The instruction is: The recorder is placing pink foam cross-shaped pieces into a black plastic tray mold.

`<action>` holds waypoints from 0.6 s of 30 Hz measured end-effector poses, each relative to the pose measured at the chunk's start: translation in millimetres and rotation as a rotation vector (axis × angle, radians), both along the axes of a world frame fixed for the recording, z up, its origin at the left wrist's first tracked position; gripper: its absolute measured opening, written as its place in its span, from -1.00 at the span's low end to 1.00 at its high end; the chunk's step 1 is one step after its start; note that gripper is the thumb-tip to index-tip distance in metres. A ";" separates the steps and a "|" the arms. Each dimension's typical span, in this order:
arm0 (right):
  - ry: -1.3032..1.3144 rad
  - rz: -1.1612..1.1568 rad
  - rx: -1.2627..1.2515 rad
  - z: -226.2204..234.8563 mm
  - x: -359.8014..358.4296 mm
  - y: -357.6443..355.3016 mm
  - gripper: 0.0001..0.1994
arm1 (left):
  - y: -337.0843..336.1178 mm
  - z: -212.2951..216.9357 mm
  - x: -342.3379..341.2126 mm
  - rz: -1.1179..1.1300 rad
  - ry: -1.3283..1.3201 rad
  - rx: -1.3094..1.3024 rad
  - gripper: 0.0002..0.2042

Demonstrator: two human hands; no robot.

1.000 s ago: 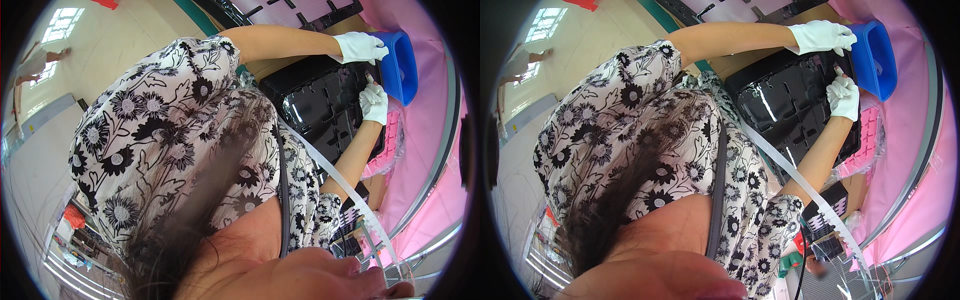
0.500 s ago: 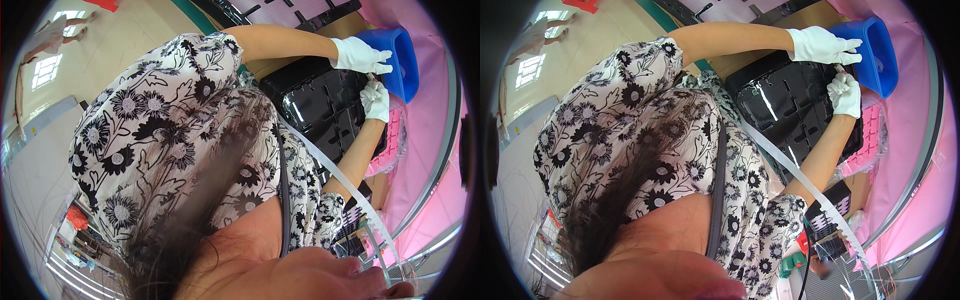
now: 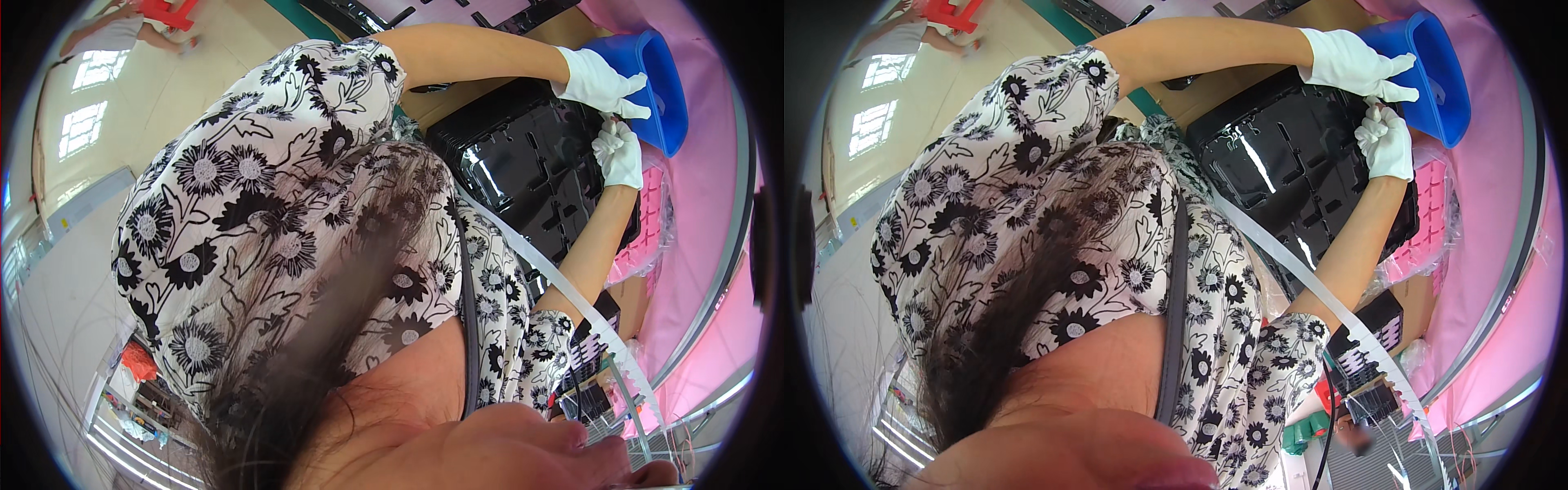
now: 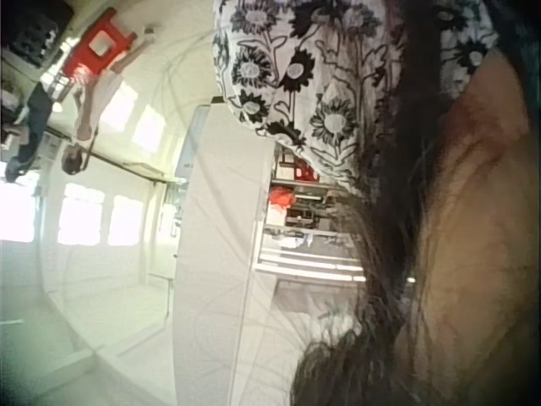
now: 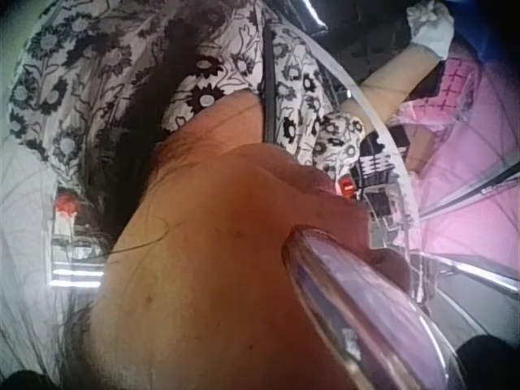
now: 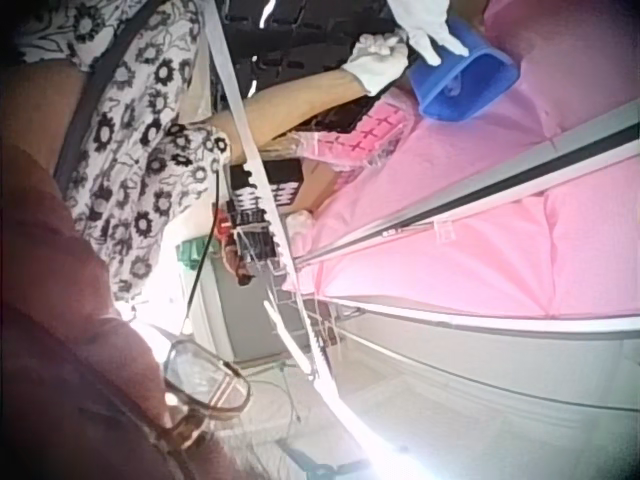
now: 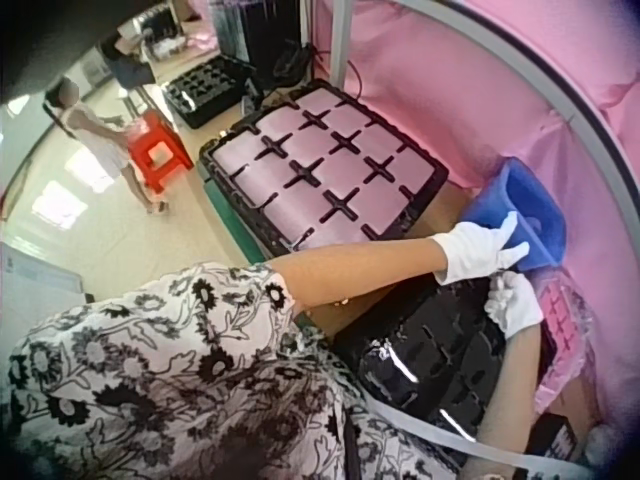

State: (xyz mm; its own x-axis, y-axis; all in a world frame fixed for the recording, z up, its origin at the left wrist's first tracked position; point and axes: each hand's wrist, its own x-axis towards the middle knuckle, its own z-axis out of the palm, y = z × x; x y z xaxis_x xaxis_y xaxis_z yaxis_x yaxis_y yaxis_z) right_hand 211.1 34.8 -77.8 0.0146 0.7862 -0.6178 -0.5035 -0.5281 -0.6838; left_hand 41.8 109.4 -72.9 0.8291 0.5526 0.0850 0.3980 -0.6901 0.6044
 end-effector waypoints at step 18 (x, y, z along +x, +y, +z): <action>-0.392 0.029 0.020 2.1 11.4 -10.2 -0.72 | 0.0 -1.7 -11.6 -0.126 0.066 0.641 -0.15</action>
